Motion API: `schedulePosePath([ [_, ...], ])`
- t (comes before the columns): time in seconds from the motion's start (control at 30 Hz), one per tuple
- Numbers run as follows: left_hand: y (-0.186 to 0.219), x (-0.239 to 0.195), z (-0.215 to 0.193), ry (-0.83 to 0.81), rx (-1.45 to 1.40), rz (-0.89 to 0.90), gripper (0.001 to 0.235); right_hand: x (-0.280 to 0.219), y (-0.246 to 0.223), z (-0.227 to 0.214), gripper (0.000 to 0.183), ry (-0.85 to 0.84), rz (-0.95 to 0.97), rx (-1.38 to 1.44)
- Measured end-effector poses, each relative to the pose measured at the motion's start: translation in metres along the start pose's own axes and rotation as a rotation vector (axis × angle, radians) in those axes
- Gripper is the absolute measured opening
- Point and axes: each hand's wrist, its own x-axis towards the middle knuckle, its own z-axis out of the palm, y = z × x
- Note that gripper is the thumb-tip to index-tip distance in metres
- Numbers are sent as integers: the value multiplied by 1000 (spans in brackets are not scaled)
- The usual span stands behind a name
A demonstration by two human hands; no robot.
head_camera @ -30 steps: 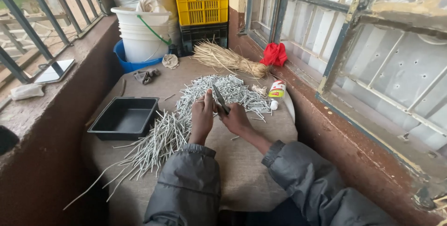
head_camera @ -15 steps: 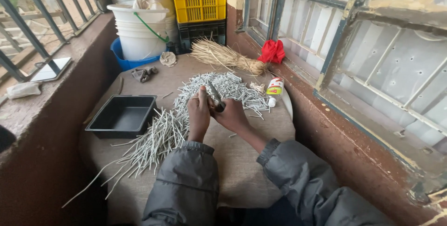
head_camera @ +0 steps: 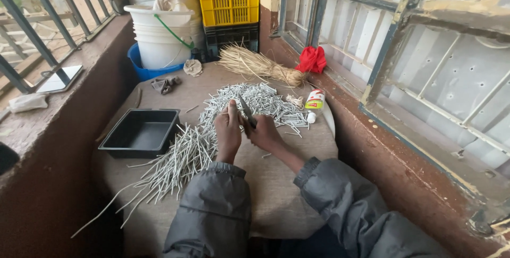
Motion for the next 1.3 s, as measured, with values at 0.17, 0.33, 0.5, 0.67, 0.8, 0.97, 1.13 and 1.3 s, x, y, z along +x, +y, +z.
schedulePosePath([
  [0.17,-8,-4,1,-4,36,-33,63,-3,17,0,46,-97,-46,64],
  [0.33,-10,-3,3,-10,63,-31,62,-5,21,-5,42,-181,-120,97],
  [0.5,28,-14,5,-1,256,67,63,-27,-27,-19,25,-303,-76,160],
  [0.67,26,-12,2,-9,221,48,69,-6,40,8,33,-381,15,195],
  [0.8,-29,1,-2,41,-37,-36,65,-3,71,17,42,-418,46,522],
  [0.97,-36,9,-8,58,-78,-81,69,-33,-33,-25,40,-405,5,521],
  [1.13,-22,8,-14,230,52,-46,66,-43,-56,-32,42,-440,-4,500],
  [1.3,21,8,-34,86,664,-123,65,-17,13,-20,42,-335,-12,657],
])
